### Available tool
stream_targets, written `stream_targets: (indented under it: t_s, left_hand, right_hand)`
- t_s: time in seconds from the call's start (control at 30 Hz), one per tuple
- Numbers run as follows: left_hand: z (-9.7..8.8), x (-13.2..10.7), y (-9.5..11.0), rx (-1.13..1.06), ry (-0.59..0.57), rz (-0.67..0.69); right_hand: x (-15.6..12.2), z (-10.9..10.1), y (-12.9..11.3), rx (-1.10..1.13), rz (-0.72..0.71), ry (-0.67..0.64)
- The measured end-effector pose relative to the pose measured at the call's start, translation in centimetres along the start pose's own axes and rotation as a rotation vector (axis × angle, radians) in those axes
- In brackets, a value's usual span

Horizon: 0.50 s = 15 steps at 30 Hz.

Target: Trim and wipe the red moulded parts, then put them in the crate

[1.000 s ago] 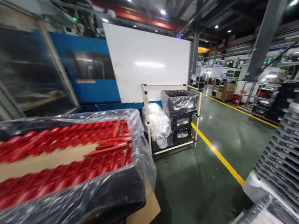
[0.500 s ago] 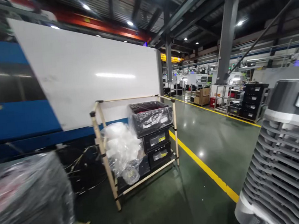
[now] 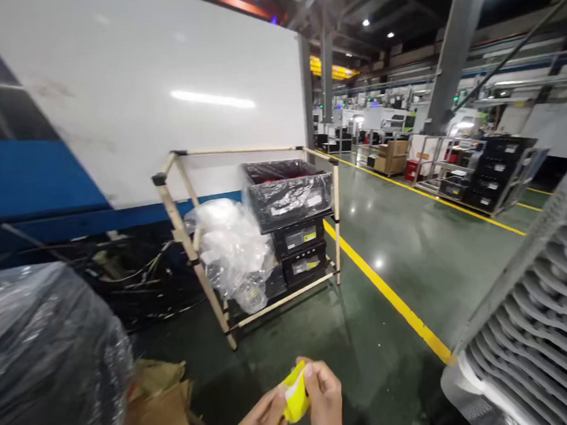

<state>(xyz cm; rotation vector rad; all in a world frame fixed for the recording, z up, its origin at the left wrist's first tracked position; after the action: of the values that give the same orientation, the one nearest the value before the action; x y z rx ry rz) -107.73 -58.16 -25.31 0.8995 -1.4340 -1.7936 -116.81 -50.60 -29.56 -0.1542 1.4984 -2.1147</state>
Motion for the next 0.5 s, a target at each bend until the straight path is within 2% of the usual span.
stream_targets:
  t_s: [0.1, 0.2, 0.27, 0.37, 0.5]
  left_hand:
    - [0.9, 1.0, 0.1, -0.131, 0.070, 0.013]
    - [0.3, 3.1, 0.0, -0.202, 0.146, 0.027]
    - [-0.4, 5.3, -0.1, -0.168, 0.115, 0.058]
    - [-1.7, 9.2, 0.1, -0.092, 0.099, 0.141]
    - [-3.8, 13.9, 1.3, -0.045, 0.192, 0.260]
  right_hand:
    - [1.6, 3.1, -0.4, -0.093, -0.035, 0.045]
    - [3.6, 5.0, -0.2, -0.166, -0.083, 0.097]
    - [5.2, 6.4, 0.1, -0.214, -0.129, 0.094]
    - [7.7, 9.3, 0.7, -0.290, -0.183, -0.017]
    - [11.8, 13.7, 0.7, -0.402, -0.187, -0.325]
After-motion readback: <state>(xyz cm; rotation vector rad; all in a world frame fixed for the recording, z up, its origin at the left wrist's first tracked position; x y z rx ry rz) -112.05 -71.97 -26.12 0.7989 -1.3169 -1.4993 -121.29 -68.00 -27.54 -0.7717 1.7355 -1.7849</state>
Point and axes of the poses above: each hand's wrist, its own x-axis towards the middle knuckle, its own z-axis out of the palm, y = z × x, the point moved 2 cm from there along x, towards the middle knuckle, and after that the axes turned 7 degrees about z, right-handed, at the moved point
